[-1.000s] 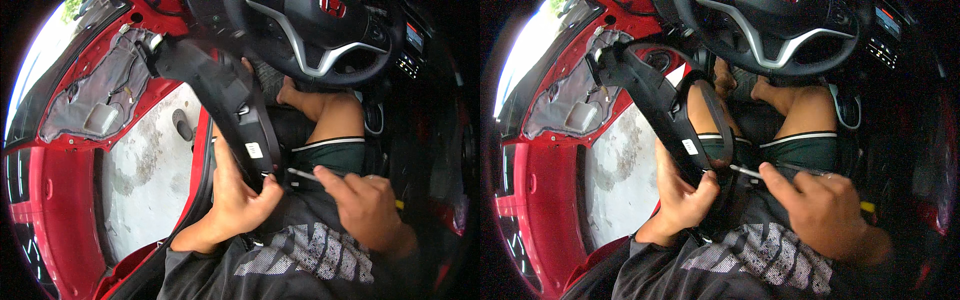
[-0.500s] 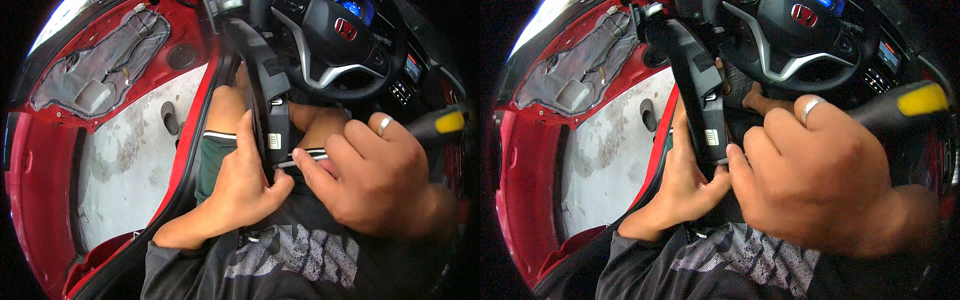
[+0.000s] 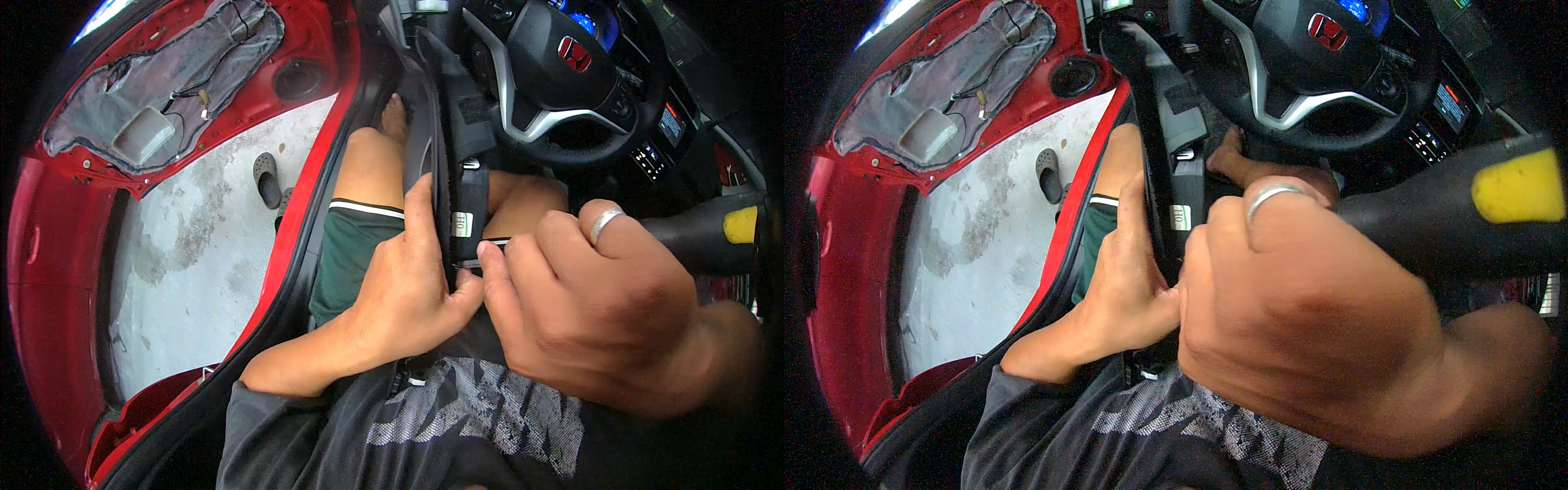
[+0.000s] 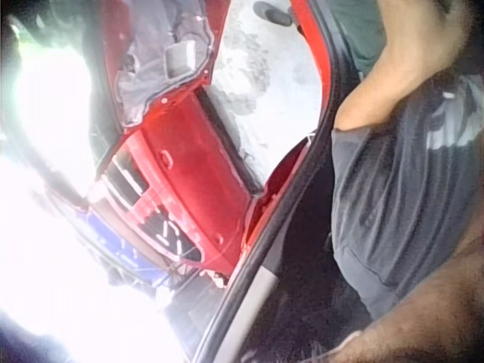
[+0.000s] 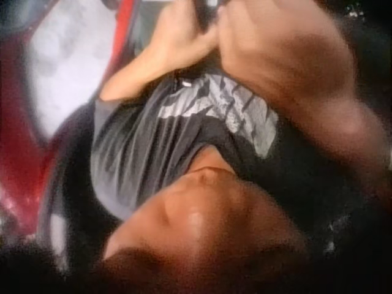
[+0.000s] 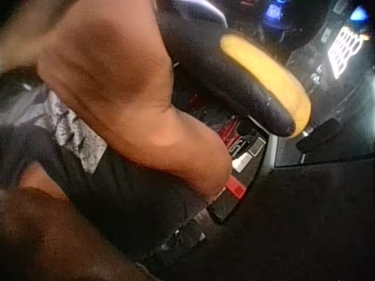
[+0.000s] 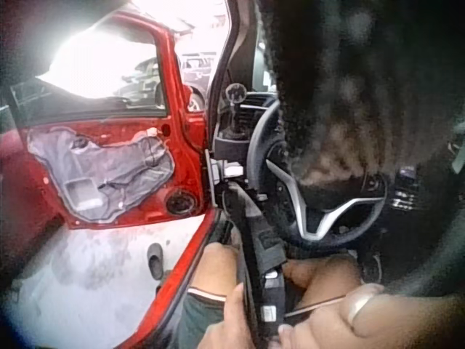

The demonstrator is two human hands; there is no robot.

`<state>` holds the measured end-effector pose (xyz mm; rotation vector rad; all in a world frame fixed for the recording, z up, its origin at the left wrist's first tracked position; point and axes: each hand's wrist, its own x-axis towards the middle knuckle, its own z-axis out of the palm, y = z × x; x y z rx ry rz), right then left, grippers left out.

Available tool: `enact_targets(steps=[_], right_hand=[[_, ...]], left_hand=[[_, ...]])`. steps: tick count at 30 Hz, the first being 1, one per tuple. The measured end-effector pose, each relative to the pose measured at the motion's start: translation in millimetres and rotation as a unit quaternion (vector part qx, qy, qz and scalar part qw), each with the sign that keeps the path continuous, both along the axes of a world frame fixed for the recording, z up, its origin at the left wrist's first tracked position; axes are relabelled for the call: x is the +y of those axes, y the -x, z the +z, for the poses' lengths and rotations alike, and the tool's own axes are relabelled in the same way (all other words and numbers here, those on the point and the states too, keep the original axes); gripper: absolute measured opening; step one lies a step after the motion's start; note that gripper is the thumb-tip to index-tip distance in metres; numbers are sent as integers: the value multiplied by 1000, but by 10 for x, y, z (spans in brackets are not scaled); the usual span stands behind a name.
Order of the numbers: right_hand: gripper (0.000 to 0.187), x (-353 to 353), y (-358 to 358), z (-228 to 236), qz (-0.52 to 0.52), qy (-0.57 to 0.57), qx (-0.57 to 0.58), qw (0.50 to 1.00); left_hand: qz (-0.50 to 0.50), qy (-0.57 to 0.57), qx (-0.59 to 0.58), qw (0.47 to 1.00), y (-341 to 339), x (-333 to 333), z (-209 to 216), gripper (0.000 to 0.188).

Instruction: The person sits in the driver's seat of a red car and uses a screwdriver to attach a rubber seal to a black plastic steering wheel trim ring. They repeatedly pry and press the seal into place around the ring's circumference.

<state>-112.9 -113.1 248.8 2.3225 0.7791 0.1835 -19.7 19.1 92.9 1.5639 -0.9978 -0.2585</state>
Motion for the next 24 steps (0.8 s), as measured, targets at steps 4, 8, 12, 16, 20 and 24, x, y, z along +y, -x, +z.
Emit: enact_targets(steps=[4, 8, 12, 16, 20, 24], right_hand=[[14, 138, 5, -124, -45, -28, 31, 998], [19, 102, 39, -342, -9, -13, -18, 1000], [20, 53, -205, -20, 20, 83, 44, 995], [14, -61, -153, 287, -16, -56, -87, 995], [33, -423, 12, 135, -113, -179, -79, 974], [43, -684, 300, -445, -222, -282, -11, 933]], left_hand=[[-3, 4, 22, 1000, 3, 54, -71, 88], [-15, -68, 51, 996, 13, 87, -87, 98], [21, -136, 105, 985, -131, 19, -22, 105], [19, 77, 87, 993, -443, -150, -346, 81], [-59, -8, 299, 952, -840, 230, -486, 77], [-102, -25, 388, 916, -1095, 75, -689, 67]])
